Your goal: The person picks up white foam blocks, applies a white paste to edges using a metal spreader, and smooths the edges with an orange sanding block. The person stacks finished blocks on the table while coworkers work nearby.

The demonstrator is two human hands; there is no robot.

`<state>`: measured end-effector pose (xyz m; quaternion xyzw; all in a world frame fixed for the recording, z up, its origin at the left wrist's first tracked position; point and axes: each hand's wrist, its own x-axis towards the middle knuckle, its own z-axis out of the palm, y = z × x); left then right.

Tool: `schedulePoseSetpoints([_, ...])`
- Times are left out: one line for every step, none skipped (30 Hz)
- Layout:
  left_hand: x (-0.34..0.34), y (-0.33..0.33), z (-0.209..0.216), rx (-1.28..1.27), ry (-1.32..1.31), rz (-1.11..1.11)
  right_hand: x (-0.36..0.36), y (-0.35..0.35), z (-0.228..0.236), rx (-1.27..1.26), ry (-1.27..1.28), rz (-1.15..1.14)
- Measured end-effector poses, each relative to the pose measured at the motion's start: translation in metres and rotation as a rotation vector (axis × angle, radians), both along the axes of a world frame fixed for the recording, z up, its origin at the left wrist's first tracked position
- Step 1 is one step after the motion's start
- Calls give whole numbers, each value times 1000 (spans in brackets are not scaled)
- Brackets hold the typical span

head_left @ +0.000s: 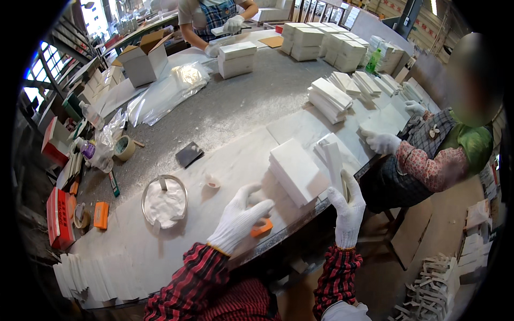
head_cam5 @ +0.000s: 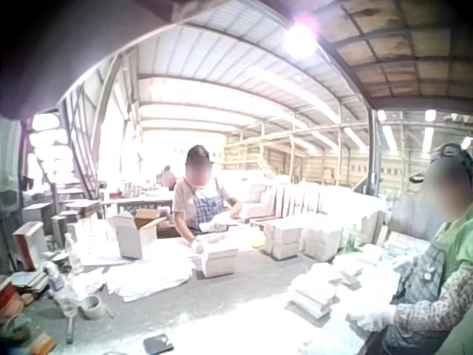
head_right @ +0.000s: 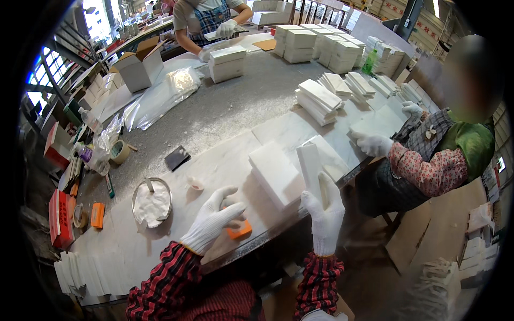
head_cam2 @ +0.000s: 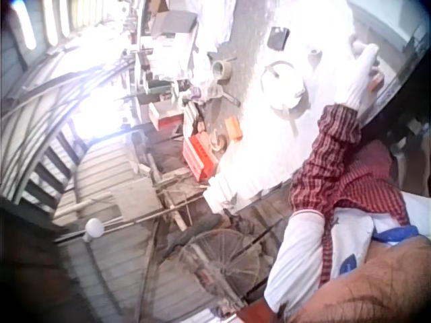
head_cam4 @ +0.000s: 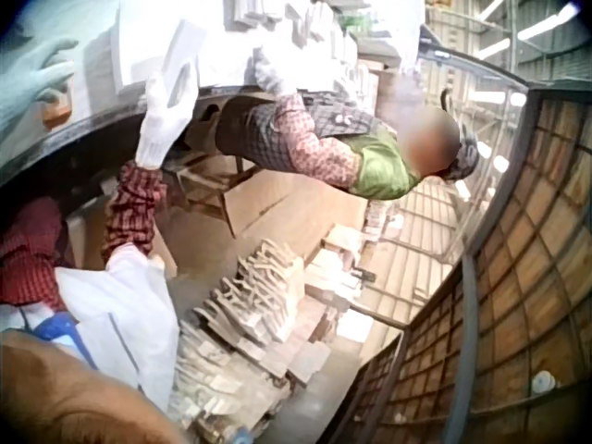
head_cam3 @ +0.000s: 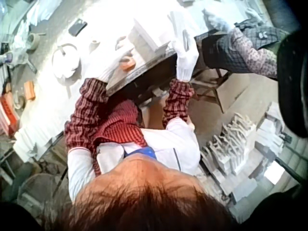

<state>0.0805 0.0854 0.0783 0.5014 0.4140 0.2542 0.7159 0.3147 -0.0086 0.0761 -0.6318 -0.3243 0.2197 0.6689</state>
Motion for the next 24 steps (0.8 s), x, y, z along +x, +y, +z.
schedulePoseSetpoints([15, 9, 1, 22, 19, 9, 3, 4, 0, 7, -19, 4])
schedulePoseSetpoints([25, 16, 0, 41, 37, 31, 3, 9, 1, -4, 6, 29])
schedulePoseSetpoints([34, 25, -2, 20, 43, 73, 2, 13, 3, -15, 32, 54])
schedulePoseSetpoints([42, 31, 0, 54, 92, 90, 1, 16, 6, -26, 57, 78])
schedulePoseSetpoints([52, 38, 3, 85, 140, 104, 0, 17, 6, -43, 81, 98])
schedulePoseSetpoints([60, 45, 5, 116, 188, 118, 2, 18, 4, -61, 35, 106])
schedulePoseSetpoints([67, 55, 0, 161, 204, 115, 3, 19, 2, -78, -11, 115])
schedulePoseSetpoints([73, 64, -9, 205, 222, 107, 4, 19, -1, -97, -55, 121])
schedulePoseSetpoints([77, 71, -15, 249, 240, 100, 3, 20, -2, -96, -75, 109])
schedulePoseSetpoints([78, 75, -20, 221, 208, 96, 3, 20, -2, -104, -76, 109])
schedulePoseSetpoints([79, 78, -21, 192, 177, 85, 3, 19, -3, -115, -74, 102])
schedulePoseSetpoints([81, 81, -22, 163, 146, 74, 4, 19, -4, -125, -72, 95])
schedulePoseSetpoints([83, 81, -21, 141, 123, 105, 5, 19, -7, -126, -65, 93])
schedulePoseSetpoints([84, 79, -19, 118, 100, 137, 5, 19, -9, -128, -58, 92])
schedulePoseSetpoints([84, 77, -19, 95, 77, 168, 5, 18, -11, -130, -51, 90])
schedulePoseSetpoints([85, 78, -22, 82, 71, 181, 4, 18, -11, -148, -46, 81])
schedulePoseSetpoints([87, 79, -22, 73, 59, 194, 4, 18, -9, -162, -46, 70])
schedulePoseSetpoints([88, 81, -23, 63, 48, 207, 4, 19, -9, -176, -46, 60])
schedulePoseSetpoints([88, 82, -23, 46, 46, 215, 5, 19, -10, -168, -31, 64])
schedulePoseSetpoints([88, 84, -23, 32, 44, 221, 6, 18, -11, -157, -17, 66])
schedulePoseSetpoints([88, 85, -23, 17, 41, 227, 7, 18, -13, -147, -2, 68])
schedulePoseSetpoints([88, 86, -22, 12, 42, 226, 7, 18, -13, -145, 5, 68])
schedulePoseSetpoints([87, 86, -21, 9, 43, 228, 8, 18, -13, -142, 13, 71])
schedulePoseSetpoints([87, 86, -20, 6, 45, 230, 8, 18, -13, -138, 21, 75])
